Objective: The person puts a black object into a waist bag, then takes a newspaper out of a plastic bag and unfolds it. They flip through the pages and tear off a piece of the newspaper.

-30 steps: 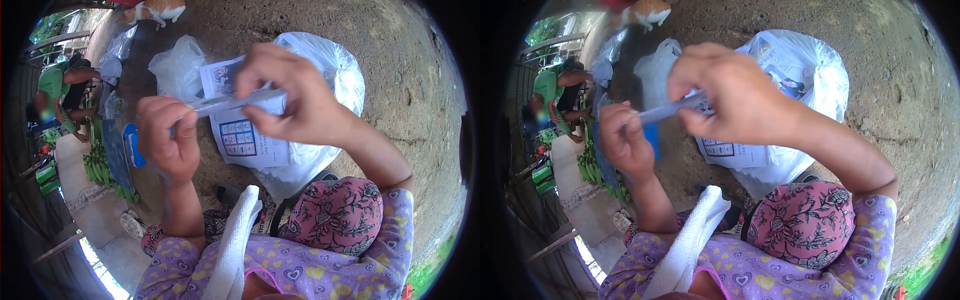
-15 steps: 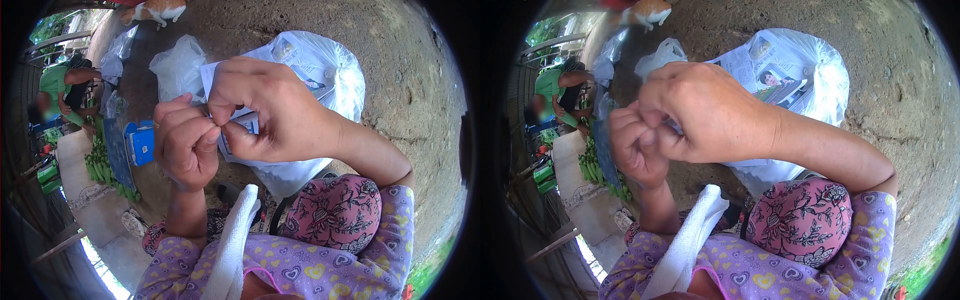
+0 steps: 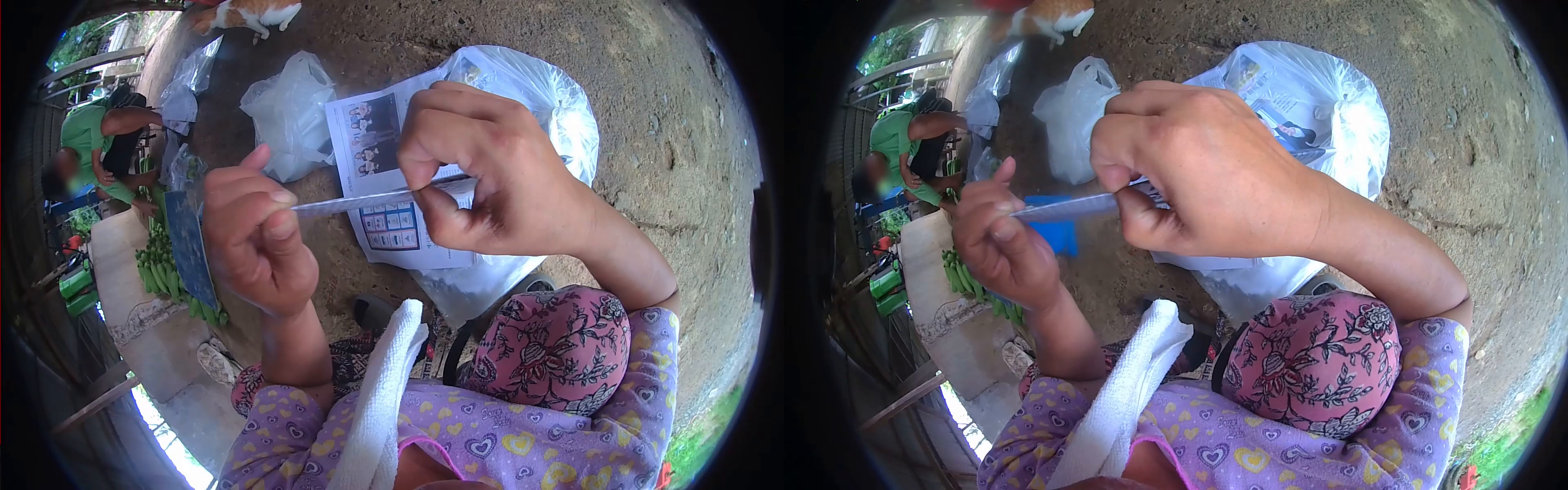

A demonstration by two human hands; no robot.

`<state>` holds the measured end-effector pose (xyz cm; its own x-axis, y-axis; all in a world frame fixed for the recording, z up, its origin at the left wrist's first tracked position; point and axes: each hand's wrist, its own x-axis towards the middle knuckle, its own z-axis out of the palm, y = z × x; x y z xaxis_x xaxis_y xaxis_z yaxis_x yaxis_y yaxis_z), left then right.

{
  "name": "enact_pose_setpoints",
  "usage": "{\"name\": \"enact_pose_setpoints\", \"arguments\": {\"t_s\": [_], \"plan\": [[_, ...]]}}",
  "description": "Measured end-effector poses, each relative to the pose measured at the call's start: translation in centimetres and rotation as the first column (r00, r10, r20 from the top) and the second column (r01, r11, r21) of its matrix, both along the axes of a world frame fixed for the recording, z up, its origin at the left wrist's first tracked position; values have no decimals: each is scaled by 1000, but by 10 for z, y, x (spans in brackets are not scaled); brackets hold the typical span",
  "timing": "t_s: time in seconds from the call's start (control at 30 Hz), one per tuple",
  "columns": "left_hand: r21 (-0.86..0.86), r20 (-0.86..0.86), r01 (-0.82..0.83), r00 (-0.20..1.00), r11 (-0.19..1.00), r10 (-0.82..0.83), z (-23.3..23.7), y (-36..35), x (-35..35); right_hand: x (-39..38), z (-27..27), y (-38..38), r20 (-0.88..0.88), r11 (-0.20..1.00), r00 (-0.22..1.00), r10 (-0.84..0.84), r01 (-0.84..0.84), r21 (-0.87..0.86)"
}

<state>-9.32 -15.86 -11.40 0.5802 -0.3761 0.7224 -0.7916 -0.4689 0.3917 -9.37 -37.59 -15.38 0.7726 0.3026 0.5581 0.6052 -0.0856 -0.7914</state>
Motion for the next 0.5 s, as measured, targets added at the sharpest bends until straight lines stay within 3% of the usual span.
{"name": "enact_pose_setpoints", "arguments": {"t_s": [0.5], "plan": [[-100,-55,-77,996,992,72,6,41,16,-5,-16,-34,-19,975,990,-137,131,-178]]}}
